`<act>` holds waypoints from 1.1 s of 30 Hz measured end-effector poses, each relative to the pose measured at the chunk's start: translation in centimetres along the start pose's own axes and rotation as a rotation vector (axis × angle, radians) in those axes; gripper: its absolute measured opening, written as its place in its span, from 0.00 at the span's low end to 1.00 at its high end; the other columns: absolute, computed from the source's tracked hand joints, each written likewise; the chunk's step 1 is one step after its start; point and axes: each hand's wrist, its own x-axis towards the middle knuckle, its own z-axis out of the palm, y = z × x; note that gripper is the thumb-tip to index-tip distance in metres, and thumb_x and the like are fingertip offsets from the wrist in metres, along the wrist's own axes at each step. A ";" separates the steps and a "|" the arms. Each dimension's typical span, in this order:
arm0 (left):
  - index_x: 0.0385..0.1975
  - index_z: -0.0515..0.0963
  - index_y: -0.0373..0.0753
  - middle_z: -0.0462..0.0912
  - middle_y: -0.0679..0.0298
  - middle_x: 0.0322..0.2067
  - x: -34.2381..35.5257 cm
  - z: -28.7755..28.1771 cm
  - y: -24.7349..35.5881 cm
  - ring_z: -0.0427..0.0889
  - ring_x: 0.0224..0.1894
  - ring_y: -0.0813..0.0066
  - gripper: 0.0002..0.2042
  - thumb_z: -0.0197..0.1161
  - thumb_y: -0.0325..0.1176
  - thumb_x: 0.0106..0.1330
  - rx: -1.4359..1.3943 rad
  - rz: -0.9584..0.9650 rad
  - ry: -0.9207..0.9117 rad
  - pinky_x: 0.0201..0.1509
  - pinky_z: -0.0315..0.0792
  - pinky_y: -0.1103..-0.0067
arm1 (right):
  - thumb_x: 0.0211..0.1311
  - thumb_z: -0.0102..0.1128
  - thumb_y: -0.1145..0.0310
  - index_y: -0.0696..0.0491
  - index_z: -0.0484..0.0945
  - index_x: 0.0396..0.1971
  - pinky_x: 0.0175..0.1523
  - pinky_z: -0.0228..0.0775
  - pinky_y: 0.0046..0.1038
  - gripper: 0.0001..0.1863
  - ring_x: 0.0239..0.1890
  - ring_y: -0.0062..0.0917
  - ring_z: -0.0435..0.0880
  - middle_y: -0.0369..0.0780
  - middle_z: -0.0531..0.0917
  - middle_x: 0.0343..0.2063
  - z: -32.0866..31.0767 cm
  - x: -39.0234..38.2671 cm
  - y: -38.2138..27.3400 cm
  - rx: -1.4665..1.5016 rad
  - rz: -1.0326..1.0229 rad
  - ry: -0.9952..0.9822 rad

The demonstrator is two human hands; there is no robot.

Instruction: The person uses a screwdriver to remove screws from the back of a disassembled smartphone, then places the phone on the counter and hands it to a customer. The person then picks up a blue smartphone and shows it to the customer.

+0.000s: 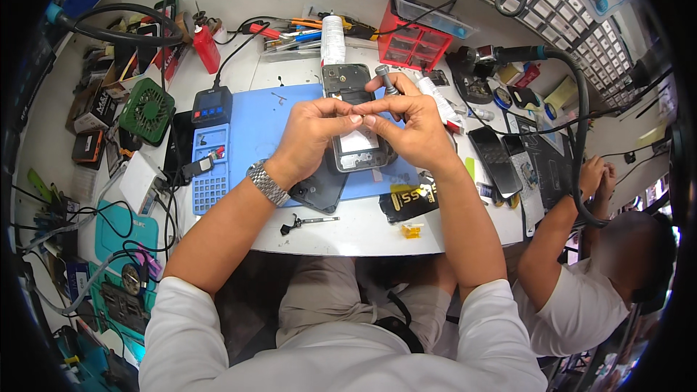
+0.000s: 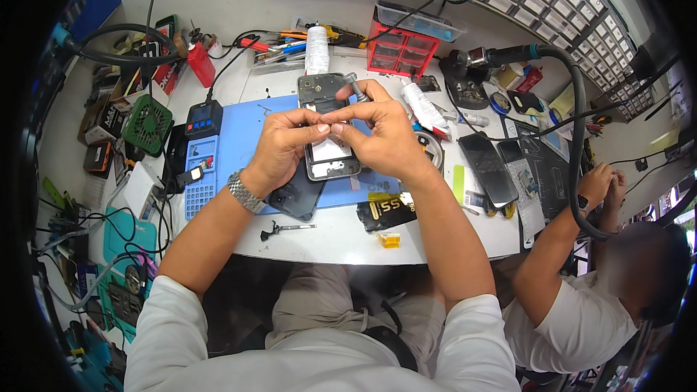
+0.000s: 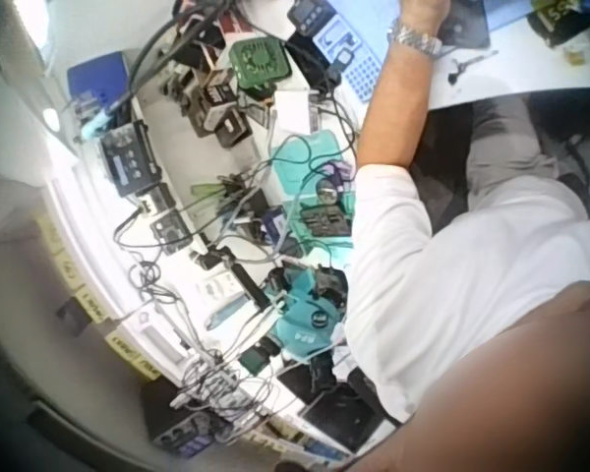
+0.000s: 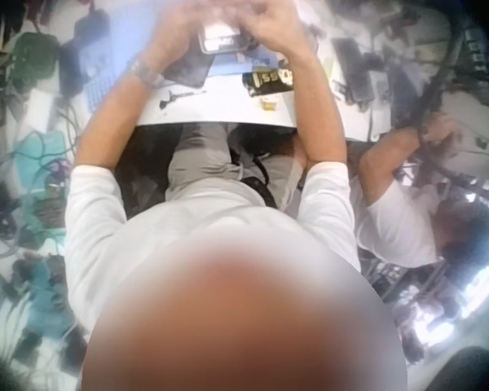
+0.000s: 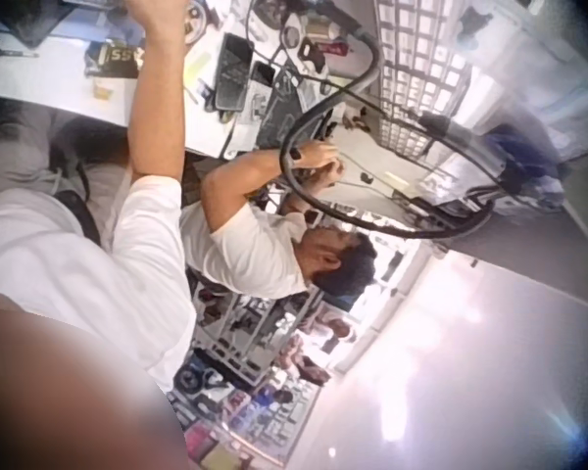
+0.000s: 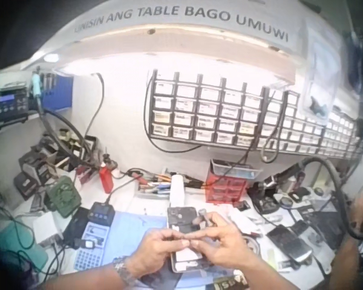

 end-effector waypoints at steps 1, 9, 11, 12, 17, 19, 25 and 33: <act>0.44 0.85 0.29 0.88 0.61 0.40 0.0 0.1 0.0 0.86 0.42 0.79 0.08 0.70 0.27 0.71 -0.011 0.001 0.002 0.47 0.79 0.81 | 0.61 0.74 0.77 0.52 0.94 0.43 0.52 0.79 0.27 0.11 0.51 0.26 0.85 0.42 0.80 0.53 0.0 0.0 -0.1 -0.018 0.004 0.005; 0.45 0.84 0.30 0.87 0.62 0.41 0.3 0.0 -0.1 0.86 0.42 0.79 0.09 0.67 0.28 0.72 -0.062 0.002 0.014 0.48 0.80 0.79 | 0.63 0.66 0.79 0.51 0.93 0.50 0.55 0.76 0.30 0.17 0.52 0.28 0.81 0.43 0.83 0.52 0.4 -0.2 -0.6 -0.056 -0.013 0.009; 0.46 0.84 0.30 0.87 0.61 0.41 0.4 0.0 -0.3 0.86 0.42 0.78 0.09 0.67 0.28 0.72 -0.077 0.011 0.026 0.48 0.80 0.79 | 0.63 0.64 0.80 0.51 0.92 0.51 0.54 0.75 0.30 0.18 0.52 0.28 0.80 0.43 0.83 0.52 1.0 -0.1 -0.5 -0.073 -0.048 0.024; 0.46 0.84 0.29 0.88 0.61 0.42 0.4 0.0 -0.3 0.86 0.43 0.78 0.09 0.67 0.27 0.72 -0.077 0.019 0.036 0.49 0.80 0.79 | 0.64 0.64 0.80 0.51 0.92 0.51 0.54 0.75 0.30 0.18 0.52 0.28 0.80 0.44 0.82 0.53 1.3 -0.2 -0.5 -0.084 -0.050 0.031; 0.47 0.84 0.29 0.88 0.60 0.42 0.6 0.0 -0.6 0.86 0.43 0.78 0.09 0.66 0.27 0.72 -0.020 0.060 0.086 0.50 0.80 0.80 | 0.64 0.62 0.79 0.53 0.91 0.53 0.57 0.75 0.29 0.19 0.52 0.28 0.78 0.45 0.78 0.59 1.5 -0.5 -0.7 -0.098 0.023 0.026; 0.46 0.85 0.29 0.88 0.61 0.42 0.7 -0.1 -0.7 0.86 0.42 0.79 0.09 0.67 0.27 0.73 -0.002 0.064 0.108 0.49 0.80 0.81 | 0.64 0.62 0.79 0.54 0.89 0.56 0.57 0.75 0.29 0.21 0.51 0.28 0.78 0.46 0.76 0.62 1.3 -0.6 -0.8 -0.144 -0.008 0.034; 0.47 0.84 0.31 0.89 0.61 0.42 0.9 -0.3 -0.7 0.89 0.41 0.77 0.09 0.68 0.29 0.75 0.092 0.069 0.096 0.48 0.86 0.78 | 0.70 0.55 0.81 0.60 0.83 0.62 0.54 0.79 0.26 0.22 0.50 0.28 0.83 0.46 0.75 0.62 1.2 0.1 -1.0 0.050 -0.054 0.294; 0.48 0.85 0.31 0.88 0.63 0.41 0.4 0.1 -0.8 0.85 0.42 0.83 0.10 0.73 0.29 0.72 0.175 0.118 0.037 0.49 0.80 0.82 | 0.63 0.65 0.92 0.55 0.55 0.67 0.57 0.89 0.35 0.38 0.50 0.37 0.89 0.46 0.75 0.51 2.2 0.0 -0.4 0.312 -0.311 0.435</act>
